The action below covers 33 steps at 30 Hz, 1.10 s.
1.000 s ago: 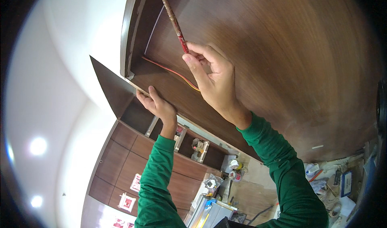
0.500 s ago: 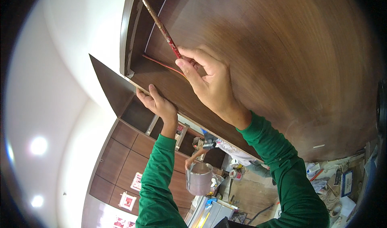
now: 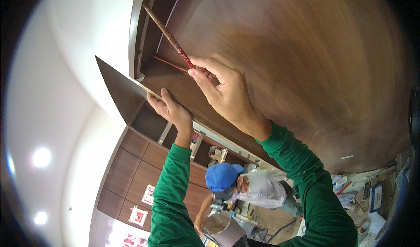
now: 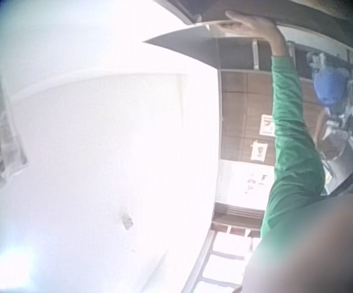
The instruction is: The person secures a wooden trim piece to the top edge of a cabinet using masking tape and a red-handled tool. They repeatedly apply tape, press the trim, and use the tool to adjust or fasten the piece while other workers are visible in the background.
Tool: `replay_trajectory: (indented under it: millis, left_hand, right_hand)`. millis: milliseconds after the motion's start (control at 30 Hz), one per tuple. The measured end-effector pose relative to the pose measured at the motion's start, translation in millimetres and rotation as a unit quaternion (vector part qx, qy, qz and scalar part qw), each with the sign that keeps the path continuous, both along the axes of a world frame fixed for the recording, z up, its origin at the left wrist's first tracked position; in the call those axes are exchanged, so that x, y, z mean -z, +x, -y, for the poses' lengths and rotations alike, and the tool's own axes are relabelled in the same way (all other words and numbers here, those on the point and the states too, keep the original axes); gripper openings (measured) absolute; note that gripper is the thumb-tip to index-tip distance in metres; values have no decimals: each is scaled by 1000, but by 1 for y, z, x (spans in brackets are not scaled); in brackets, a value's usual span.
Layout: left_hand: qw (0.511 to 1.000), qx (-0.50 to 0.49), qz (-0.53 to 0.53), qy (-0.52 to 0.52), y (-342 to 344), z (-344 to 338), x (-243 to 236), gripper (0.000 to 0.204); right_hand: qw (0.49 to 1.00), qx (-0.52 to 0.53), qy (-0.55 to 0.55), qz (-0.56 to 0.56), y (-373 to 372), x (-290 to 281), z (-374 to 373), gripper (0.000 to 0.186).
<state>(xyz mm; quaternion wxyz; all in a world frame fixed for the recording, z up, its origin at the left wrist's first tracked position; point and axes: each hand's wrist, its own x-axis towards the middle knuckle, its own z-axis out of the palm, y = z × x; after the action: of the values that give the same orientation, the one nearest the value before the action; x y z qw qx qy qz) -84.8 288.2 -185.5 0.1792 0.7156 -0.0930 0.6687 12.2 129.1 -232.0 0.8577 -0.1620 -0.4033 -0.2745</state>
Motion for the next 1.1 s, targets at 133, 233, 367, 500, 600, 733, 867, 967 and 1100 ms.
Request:
replay_trajectory:
  millis: [133,233,367,500,600,733,867,967,1100]
  left_hand:
    - [1000,-2,2,6,1,4,-1,36]
    - [1000,4,6,4,3,4,-1,35]
    - [1000,-3,10,7,2,-2,-1,35]
    - [1000,6,9,6,3,2,-1,35]
    - [1000,1,12,-5,3,4,-1,34]
    - [1000,21,12,-4,4,1,0,34]
    - [1000,10,5,-5,2,2,-1,34]
    - [1000,-3,7,-2,3,3,-1,34]
    - [1000,-15,4,0,1,7,-1,35]
  right_hand:
    - [1000,3,-8,4,0,1,-1,21]
    - [1000,6,-15,-1,1,7,0,21]
    - [999,-24,-21,-35,-2,14,3,20]
    - [999,-19,18,-36,2,3,10,19]
    - [999,22,40,-24,2,-4,9,19]
    - [1000,7,20,-15,2,-3,5,19]
    - [1000,18,16,-8,0,-2,6,20]
    - [999,30,16,-3,1,-1,6,21]
    - [1000,26,13,-1,-2,-1,6,22]
